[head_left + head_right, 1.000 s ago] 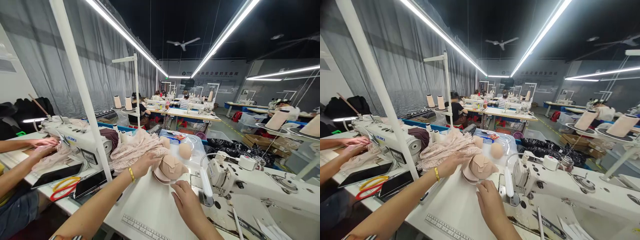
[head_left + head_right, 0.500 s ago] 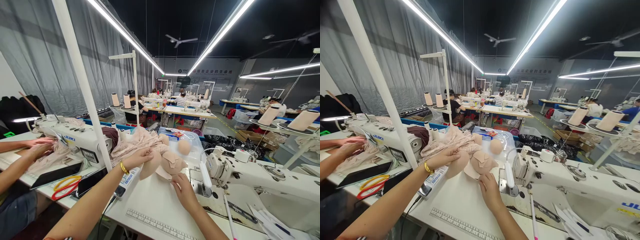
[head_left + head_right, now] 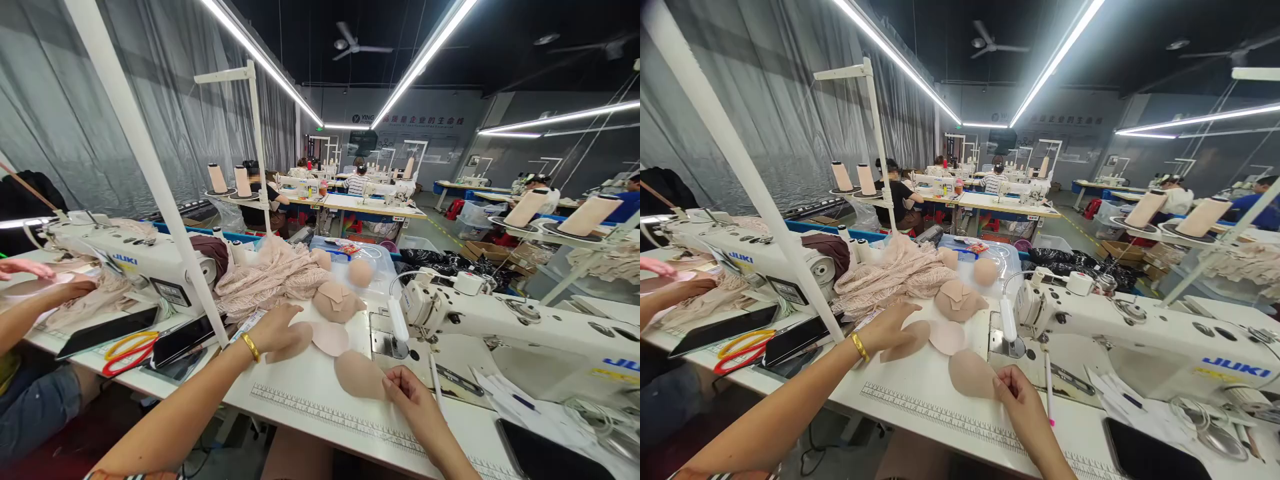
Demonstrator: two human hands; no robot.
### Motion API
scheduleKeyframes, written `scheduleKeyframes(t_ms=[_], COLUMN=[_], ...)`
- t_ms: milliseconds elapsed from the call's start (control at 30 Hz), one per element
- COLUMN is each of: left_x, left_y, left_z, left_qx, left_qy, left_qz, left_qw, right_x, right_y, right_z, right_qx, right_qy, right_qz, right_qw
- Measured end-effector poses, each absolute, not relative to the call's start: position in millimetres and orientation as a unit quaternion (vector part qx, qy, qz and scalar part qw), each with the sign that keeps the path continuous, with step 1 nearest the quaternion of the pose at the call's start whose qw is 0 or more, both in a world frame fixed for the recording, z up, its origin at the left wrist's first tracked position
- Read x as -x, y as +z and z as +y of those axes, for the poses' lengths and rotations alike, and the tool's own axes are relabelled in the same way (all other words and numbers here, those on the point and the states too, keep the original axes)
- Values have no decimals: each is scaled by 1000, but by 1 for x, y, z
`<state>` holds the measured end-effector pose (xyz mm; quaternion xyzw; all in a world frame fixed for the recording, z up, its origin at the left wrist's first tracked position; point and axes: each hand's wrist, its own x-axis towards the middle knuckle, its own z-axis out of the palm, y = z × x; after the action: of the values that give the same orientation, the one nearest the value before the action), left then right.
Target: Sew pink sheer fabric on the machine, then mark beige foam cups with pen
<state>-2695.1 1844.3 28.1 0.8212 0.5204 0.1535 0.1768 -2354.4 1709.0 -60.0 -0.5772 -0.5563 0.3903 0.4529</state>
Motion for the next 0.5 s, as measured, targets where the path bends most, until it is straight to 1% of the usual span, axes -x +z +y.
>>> scheduleKeyframes(t_ms=[133,233,267,300,367,433,500], left_x=[2689,2684,2679,2671,2647,2618,2594], left_y=[29,40,43,44,41,33,23], left_z=[1828,1811,1804,1795,1774,1751,1734], left_qx=[-799,-778,-773,-767,-733,-687,-682], left_qy=[119,136,156,184,264,321,321], left_qz=[560,580,574,560,511,455,382], left_qw=[184,201,222,254,363,467,535], right_x=[2354,2352,2352,2353,2362,2377,2392], right_y=[-65,-60,-56,-52,-42,-32,-24], right_z=[1696,1686,1683,1680,1675,1671,1671], right_qx=[598,617,624,632,631,583,504], right_qy=[381,355,338,317,306,372,466], right_qz=[-540,-540,-539,-539,-543,-544,-521], right_qw=[453,450,453,457,462,475,507])
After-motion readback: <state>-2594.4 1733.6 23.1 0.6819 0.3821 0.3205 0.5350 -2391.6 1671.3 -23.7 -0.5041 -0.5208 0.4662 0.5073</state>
